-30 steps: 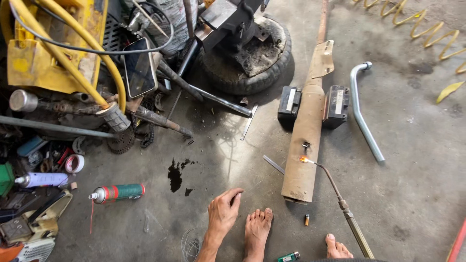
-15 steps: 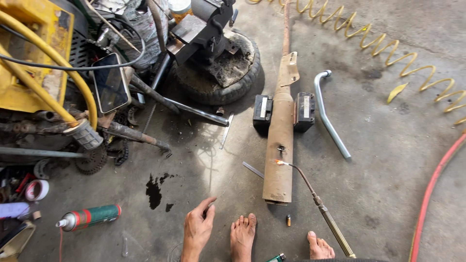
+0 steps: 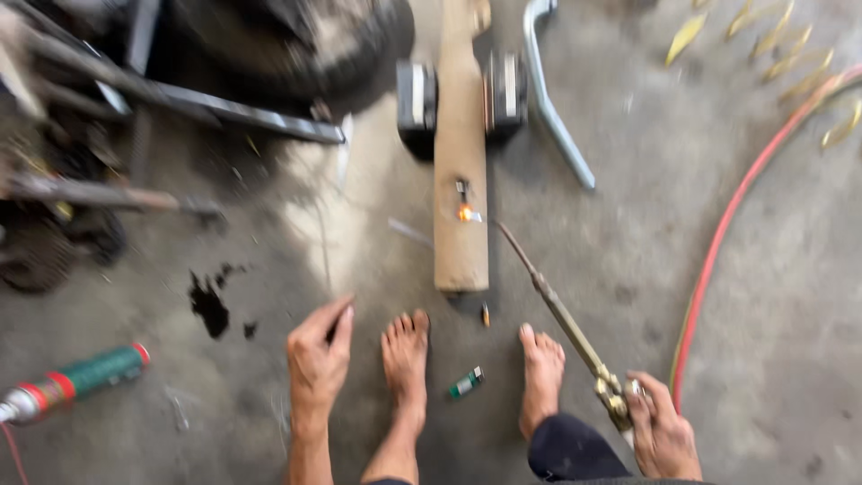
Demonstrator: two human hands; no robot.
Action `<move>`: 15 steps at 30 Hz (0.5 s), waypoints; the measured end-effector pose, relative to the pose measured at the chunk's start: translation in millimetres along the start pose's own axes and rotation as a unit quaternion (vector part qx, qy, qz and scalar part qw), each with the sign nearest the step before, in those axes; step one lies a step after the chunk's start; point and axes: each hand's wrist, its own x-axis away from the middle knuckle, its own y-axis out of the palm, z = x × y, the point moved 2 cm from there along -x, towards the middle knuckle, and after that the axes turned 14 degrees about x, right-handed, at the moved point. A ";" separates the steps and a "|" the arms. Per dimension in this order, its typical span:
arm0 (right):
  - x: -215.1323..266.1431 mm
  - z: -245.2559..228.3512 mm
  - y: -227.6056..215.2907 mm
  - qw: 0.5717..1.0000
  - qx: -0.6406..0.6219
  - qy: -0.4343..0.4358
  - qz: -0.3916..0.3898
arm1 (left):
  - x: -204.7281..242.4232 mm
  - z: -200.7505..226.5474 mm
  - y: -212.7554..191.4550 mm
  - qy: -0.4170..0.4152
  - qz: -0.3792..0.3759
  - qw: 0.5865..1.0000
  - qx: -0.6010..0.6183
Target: The person sits on the floor and uses a blowtorch to heat a metal pipe. They feed a thin metal wire into the flame, melting it into a hole in the pipe to perform a weld.
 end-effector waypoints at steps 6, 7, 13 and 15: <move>0.9 -11.0 -4.9 0.997 -0.030 -0.065 -0.014 | -10.7 12.6 22.8 0.046 -0.006 0.991 -0.126; -0.3 -8.7 -3.6 0.996 -0.022 -0.083 0.004 | -8.3 10.7 25.0 0.054 -0.006 0.987 -0.148; 3.7 -14.4 -4.8 0.996 -0.044 -0.078 0.012 | -4.1 -1.4 37.3 0.095 -0.018 0.977 -0.191; 3.9 -16.4 -3.8 0.995 -0.058 -0.079 0.009 | -3.2 -3.3 38.9 0.100 -0.016 0.974 -0.200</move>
